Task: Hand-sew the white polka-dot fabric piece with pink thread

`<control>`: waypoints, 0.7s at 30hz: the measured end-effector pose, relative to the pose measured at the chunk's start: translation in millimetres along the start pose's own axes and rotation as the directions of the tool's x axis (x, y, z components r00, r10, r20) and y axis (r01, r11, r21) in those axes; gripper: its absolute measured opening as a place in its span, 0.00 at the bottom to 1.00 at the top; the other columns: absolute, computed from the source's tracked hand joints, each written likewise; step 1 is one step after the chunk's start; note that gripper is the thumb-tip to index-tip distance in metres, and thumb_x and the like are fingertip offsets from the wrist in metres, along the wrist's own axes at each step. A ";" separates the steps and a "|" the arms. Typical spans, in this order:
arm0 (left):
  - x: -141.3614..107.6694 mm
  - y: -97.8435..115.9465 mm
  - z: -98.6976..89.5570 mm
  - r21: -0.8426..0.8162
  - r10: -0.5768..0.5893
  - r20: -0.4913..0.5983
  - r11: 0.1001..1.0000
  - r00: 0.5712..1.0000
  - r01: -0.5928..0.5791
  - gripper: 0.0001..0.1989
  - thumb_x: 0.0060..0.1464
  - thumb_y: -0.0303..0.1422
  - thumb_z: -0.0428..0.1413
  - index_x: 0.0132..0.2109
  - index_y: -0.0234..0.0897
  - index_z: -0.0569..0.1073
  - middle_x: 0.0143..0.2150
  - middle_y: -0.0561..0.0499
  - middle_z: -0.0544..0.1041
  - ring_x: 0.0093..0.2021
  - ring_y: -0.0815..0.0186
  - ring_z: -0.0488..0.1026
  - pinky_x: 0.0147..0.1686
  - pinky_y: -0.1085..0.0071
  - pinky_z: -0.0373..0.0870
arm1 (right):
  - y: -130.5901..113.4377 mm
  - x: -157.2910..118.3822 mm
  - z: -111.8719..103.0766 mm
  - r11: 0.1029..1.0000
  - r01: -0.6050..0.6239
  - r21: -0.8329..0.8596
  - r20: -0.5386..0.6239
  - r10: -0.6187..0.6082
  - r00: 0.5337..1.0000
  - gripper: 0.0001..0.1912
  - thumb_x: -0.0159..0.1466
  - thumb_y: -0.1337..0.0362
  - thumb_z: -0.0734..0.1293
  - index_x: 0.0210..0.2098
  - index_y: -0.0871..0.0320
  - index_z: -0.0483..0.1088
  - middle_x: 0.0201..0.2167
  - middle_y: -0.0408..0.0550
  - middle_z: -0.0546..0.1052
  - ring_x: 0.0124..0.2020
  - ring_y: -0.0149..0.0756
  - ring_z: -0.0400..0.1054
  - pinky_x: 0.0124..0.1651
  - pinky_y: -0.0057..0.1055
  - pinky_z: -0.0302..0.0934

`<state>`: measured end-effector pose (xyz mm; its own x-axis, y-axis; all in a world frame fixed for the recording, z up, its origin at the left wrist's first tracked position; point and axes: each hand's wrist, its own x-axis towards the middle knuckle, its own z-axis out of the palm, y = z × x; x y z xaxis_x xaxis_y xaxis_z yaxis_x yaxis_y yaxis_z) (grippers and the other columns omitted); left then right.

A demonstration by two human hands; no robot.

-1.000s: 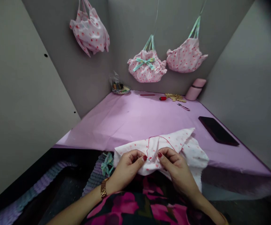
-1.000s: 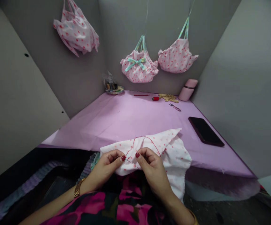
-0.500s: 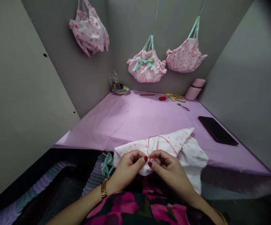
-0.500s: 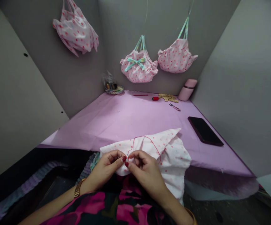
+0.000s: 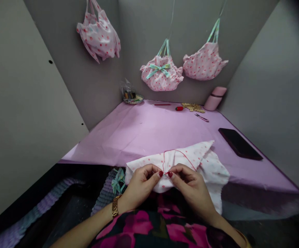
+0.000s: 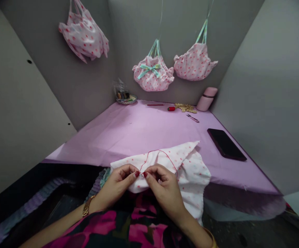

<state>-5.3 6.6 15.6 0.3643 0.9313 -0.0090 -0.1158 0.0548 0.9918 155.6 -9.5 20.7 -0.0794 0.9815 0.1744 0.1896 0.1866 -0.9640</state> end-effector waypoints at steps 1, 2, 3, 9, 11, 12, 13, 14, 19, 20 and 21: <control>0.1 -0.1 0.0 0.002 0.001 -0.007 1.000 1.000 -0.001 0.11 0.53 0.38 0.54 0.32 0.33 0.70 0.27 0.53 0.68 0.27 0.71 0.62 0.28 0.75 0.58 | 0.8 -0.2 -0.6 0.999 -0.012 0.050 -0.010 0.013 1.000 0.06 0.59 0.62 0.64 0.29 0.58 0.68 0.25 0.43 0.68 0.27 0.30 0.60 0.28 0.25 0.56; 0.2 -0.2 -0.1 0.004 0.001 -0.014 1.000 1.000 -0.001 0.11 0.53 0.38 0.54 0.32 0.33 0.70 0.27 0.53 0.68 0.28 0.71 0.62 0.28 0.75 0.58 | 1.7 -0.2 -1.3 0.995 -0.033 0.099 -0.016 0.034 0.999 0.06 0.59 0.61 0.65 0.29 0.58 0.68 0.25 0.43 0.69 0.27 0.30 0.61 0.29 0.25 0.56; 0.4 -0.4 -0.2 0.004 0.002 -0.020 1.000 1.000 -0.002 0.11 0.53 0.38 0.54 0.32 0.33 0.70 0.27 0.53 0.68 0.27 0.71 0.62 0.28 0.75 0.58 | 2.6 0.0 -1.7 0.988 -0.058 0.145 -0.017 0.061 0.998 0.06 0.58 0.61 0.65 0.30 0.58 0.68 0.26 0.43 0.69 0.27 0.29 0.61 0.29 0.25 0.56; 0.8 -1.1 -0.5 0.000 0.002 -0.025 1.000 1.000 -0.002 0.11 0.52 0.39 0.54 0.33 0.33 0.70 0.27 0.54 0.67 0.26 0.71 0.61 0.27 0.75 0.56 | 1.8 2.1 -1.4 0.920 -0.116 0.374 -0.063 0.150 0.987 0.09 0.54 0.59 0.69 0.28 0.58 0.67 0.19 0.39 0.64 0.19 0.25 0.53 0.22 0.23 0.50; 0.8 -1.2 -0.6 -0.008 -0.004 -0.026 1.000 1.000 0.004 0.11 0.52 0.39 0.54 0.32 0.33 0.69 0.26 0.54 0.66 0.26 0.72 0.60 0.27 0.75 0.56 | 1.3 2.2 -1.4 0.902 -0.111 0.417 -0.083 0.160 0.984 0.10 0.54 0.59 0.69 0.27 0.59 0.66 0.17 0.38 0.62 0.18 0.24 0.51 0.21 0.23 0.47; 0.8 -1.3 -0.6 -0.011 -0.004 -0.029 1.000 1.000 0.004 0.11 0.52 0.38 0.54 0.32 0.33 0.69 0.26 0.55 0.66 0.26 0.72 0.59 0.26 0.75 0.55 | 1.7 2.2 -1.6 0.899 -0.111 0.424 -0.090 0.163 0.982 0.11 0.54 0.58 0.69 0.27 0.59 0.66 0.16 0.38 0.61 0.18 0.24 0.50 0.21 0.23 0.46; 0.9 -1.4 -0.6 -0.012 -0.003 -0.035 1.000 0.999 0.003 0.11 0.52 0.38 0.54 0.32 0.33 0.69 0.26 0.55 0.65 0.26 0.72 0.59 0.26 0.76 0.55 | 2.4 2.3 -1.9 0.899 -0.111 0.423 -0.094 0.166 0.982 0.11 0.54 0.58 0.69 0.27 0.59 0.65 0.16 0.38 0.61 0.17 0.24 0.50 0.20 0.23 0.45; 1.1 -1.6 -0.5 -0.013 -0.002 -0.039 1.000 0.999 0.001 0.11 0.52 0.38 0.54 0.32 0.33 0.69 0.26 0.55 0.65 0.26 0.72 0.59 0.26 0.76 0.55 | 3.4 2.5 -2.2 0.903 -0.112 0.414 -0.098 0.166 0.981 0.12 0.54 0.58 0.68 0.27 0.59 0.65 0.16 0.38 0.60 0.18 0.24 0.49 0.20 0.23 0.45; 2.4 -1.6 0.6 -0.056 -0.009 -0.022 0.998 1.000 0.008 0.11 0.52 0.38 0.54 0.32 0.33 0.69 0.26 0.55 0.66 0.26 0.73 0.59 0.26 0.76 0.55 | 4.9 7.9 -5.3 0.964 -0.099 0.247 -0.058 0.116 0.992 0.09 0.58 0.59 0.66 0.35 0.58 0.67 0.21 0.40 0.62 0.21 0.26 0.52 0.23 0.24 0.48; 2.3 -1.3 1.0 -0.067 -0.012 -0.013 0.998 1.000 0.012 0.11 0.52 0.38 0.55 0.32 0.33 0.69 0.26 0.54 0.66 0.26 0.72 0.60 0.27 0.76 0.56 | 3.3 10.0 -6.1 0.979 -0.088 0.185 -0.025 0.095 0.995 0.11 0.59 0.60 0.65 0.40 0.57 0.67 0.22 0.39 0.61 0.22 0.26 0.53 0.24 0.24 0.49; 2.1 -0.9 1.2 -0.077 -0.017 -0.003 0.997 1.000 0.017 0.11 0.52 0.38 0.55 0.32 0.33 0.69 0.27 0.54 0.67 0.26 0.72 0.61 0.27 0.75 0.56 | 1.4 12.2 -7.0 0.990 -0.076 0.115 0.022 0.074 0.997 0.13 0.59 0.62 0.64 0.44 0.56 0.66 0.22 0.39 0.60 0.23 0.27 0.53 0.25 0.24 0.49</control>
<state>-3.3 8.1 14.9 0.3636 0.9312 -0.0262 -0.1806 0.0981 0.9787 161.7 3.0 23.0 -0.0870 0.9914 0.0979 0.0816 0.1051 -0.9911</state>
